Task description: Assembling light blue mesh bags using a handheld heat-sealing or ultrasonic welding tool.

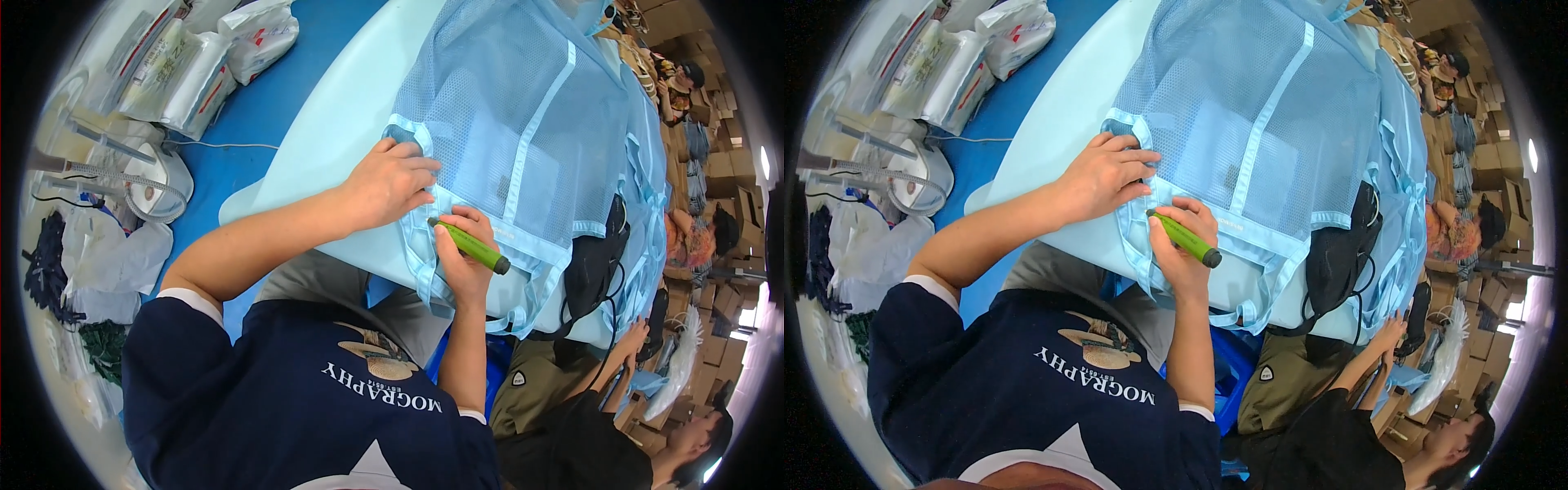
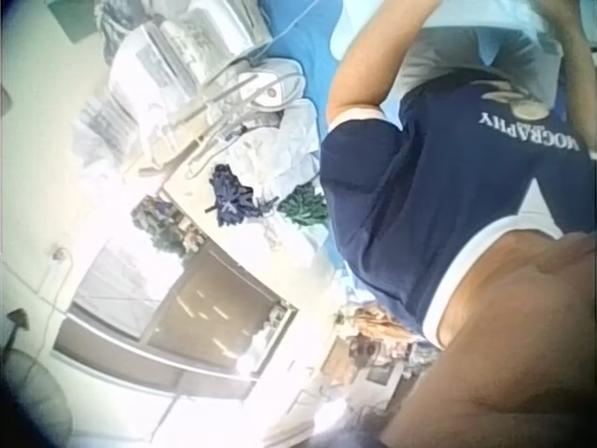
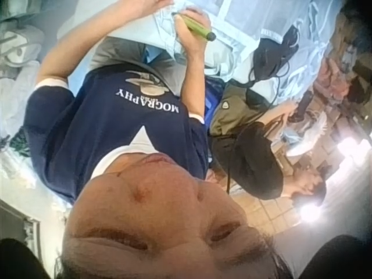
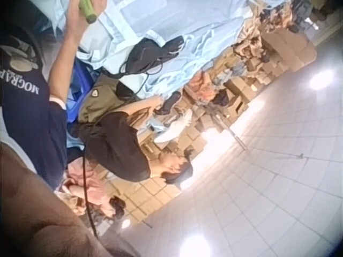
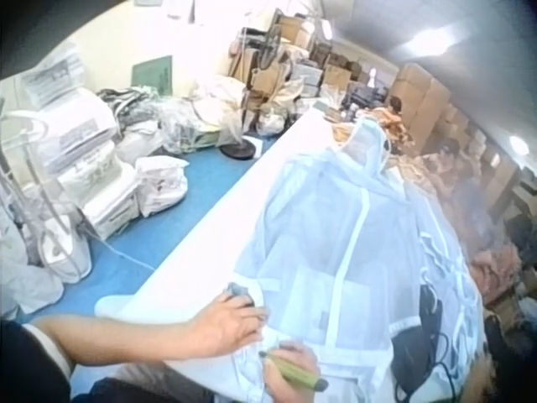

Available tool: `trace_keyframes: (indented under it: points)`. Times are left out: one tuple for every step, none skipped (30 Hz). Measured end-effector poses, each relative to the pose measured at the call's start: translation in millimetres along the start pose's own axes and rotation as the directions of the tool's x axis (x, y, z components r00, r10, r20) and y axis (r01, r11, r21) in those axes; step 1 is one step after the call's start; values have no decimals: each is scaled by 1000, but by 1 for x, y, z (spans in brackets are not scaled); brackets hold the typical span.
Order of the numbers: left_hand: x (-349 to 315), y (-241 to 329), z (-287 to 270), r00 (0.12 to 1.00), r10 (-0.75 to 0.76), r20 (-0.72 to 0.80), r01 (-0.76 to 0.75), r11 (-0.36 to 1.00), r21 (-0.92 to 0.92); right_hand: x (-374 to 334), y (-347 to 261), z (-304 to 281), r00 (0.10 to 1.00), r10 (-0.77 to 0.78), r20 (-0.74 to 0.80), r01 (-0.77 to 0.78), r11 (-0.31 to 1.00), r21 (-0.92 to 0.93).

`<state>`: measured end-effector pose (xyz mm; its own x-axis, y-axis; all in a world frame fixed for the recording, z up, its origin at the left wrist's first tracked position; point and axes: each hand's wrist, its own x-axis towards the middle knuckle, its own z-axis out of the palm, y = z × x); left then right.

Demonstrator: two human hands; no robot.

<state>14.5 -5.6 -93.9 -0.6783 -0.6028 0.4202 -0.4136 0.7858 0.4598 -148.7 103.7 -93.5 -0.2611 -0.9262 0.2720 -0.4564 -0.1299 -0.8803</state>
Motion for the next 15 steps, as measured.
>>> trace_keyframes:
  points:
    - [0, -1, 0, 1000, 1, -7, -1, 1000, 2, 0, 0, 0, 1000, 20, -7, -20, 1000, 9]
    - [0, 0, 0, 1000, 1, -8, -1, 1000, 4, 0, -1, 0, 1000, 18, -7, -18, 1000, 11]
    - [-1, 0, 0, 1000, 0, -6, 0, 1000, -1, 0, -3, -1, 1000, 28, -11, -27, 999, 38]
    - [-1, 0, 0, 1000, -3, -4, 3, 1000, -6, 1, -4, -1, 999, 38, -14, -37, 997, 66]
    - [-1, 0, 0, 1000, -5, -3, 5, 1000, -5, 2, -4, -1, 999, 39, -11, -38, 997, 68]
    - [0, 0, -1, 1000, -1, 4, 1, 1000, 3, 3, -4, -1, 1000, -7, -4, 7, 1000, 16]
    - [1, 1, -1, 1000, 3, 11, -4, 1000, 10, 3, -5, -1, 999, -53, 6, 53, 998, -35]
    - [1, 2, 0, 1000, 8, 13, -8, 1000, 7, 2, -5, -2, 999, -51, 1, 51, 998, -38]
    - [1, 1, 0, 1000, 3, 11, -3, 1000, 6, 4, -4, 0, 1000, 18, -23, -18, 1000, 11]
    - [1, 0, 0, 1000, -2, 9, 2, 1000, 5, 4, -4, 1, 995, 88, -44, -86, 994, 61]
    - [1, 0, 0, 1000, 0, 10, 0, 1000, 7, 4, -2, 0, 995, 88, -46, -85, 994, 63]
    - [0, 0, 1, 1000, -6, 9, 6, 1000, 4, 2, 1, -1, 998, 54, -45, -52, 997, 56]
    - [0, 0, 1, 1000, -12, 9, 12, 1000, 0, 2, 2, -1, 999, 20, -44, -18, 999, 49]
    - [1, -1, 0, 1000, -12, 8, 12, 1000, 1, 4, 2, -1, 999, 20, -43, -17, 999, 50]
    - [1, 0, 0, 1000, -6, 3, 6, 1000, 5, 3, 1, 0, 999, -18, -32, 18, 1000, 10]
